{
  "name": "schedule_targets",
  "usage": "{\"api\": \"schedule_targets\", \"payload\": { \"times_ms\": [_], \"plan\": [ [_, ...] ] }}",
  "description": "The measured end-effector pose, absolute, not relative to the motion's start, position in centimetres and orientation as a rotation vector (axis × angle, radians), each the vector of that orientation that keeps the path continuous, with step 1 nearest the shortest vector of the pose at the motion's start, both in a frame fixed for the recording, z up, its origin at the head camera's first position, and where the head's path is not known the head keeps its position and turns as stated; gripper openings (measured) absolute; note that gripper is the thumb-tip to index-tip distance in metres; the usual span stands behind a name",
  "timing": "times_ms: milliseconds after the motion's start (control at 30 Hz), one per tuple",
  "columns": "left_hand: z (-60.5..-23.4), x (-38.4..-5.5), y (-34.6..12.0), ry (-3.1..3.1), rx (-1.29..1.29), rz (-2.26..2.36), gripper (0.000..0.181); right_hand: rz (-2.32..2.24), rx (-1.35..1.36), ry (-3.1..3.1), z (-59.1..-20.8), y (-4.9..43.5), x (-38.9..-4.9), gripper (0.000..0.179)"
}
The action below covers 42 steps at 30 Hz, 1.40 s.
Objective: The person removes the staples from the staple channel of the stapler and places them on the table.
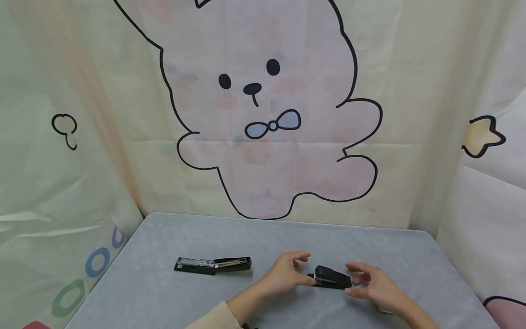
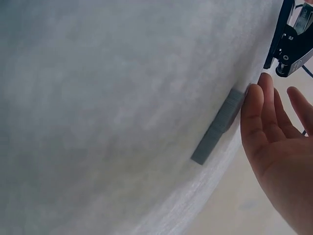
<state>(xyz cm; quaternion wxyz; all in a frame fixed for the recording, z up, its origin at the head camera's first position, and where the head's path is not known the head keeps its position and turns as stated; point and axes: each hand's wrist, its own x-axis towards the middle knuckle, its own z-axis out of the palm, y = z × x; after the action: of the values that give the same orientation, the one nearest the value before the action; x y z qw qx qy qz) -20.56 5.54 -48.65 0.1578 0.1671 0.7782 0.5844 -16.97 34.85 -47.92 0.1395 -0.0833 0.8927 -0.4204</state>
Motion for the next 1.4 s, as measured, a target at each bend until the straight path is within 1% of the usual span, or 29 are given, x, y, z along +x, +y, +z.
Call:
{"api": "schedule_targets", "payload": {
  "times_ms": [200, 433, 567, 733, 1000, 1400],
  "plan": [
    [-49.0, -20.7, 6.7, 2.100, 0.355, 1.775, 0.052, -1.222, -0.303, 2.533, -48.0, 34.6, -17.0, 0.069],
    [-49.6, -20.6, 7.7, 2.043, 0.354, 1.867, 0.038, -1.208, -0.279, 2.518, -48.0, 34.6, -17.2, 0.066],
    [-49.8, -20.7, 8.1, 2.034, 0.357, 1.903, 0.033, -1.230, -0.309, 2.507, -48.2, 34.6, -17.3, 0.061],
    [-49.7, -20.6, 8.3, 2.028, 0.350, 1.908, 0.032, -1.258, -0.320, 2.499, -48.4, 34.8, -17.5, 0.053],
    [-49.6, -20.5, 8.3, 1.999, 0.301, 1.910, 0.030, -1.249, -0.266, 2.516, -48.4, 34.5, -17.5, 0.039],
    [-49.2, -20.0, 7.8, 1.985, 0.275, 1.910, 0.032, -1.225, -0.345, 2.575, -48.4, 34.1, -17.0, 0.037]
  ]
}}
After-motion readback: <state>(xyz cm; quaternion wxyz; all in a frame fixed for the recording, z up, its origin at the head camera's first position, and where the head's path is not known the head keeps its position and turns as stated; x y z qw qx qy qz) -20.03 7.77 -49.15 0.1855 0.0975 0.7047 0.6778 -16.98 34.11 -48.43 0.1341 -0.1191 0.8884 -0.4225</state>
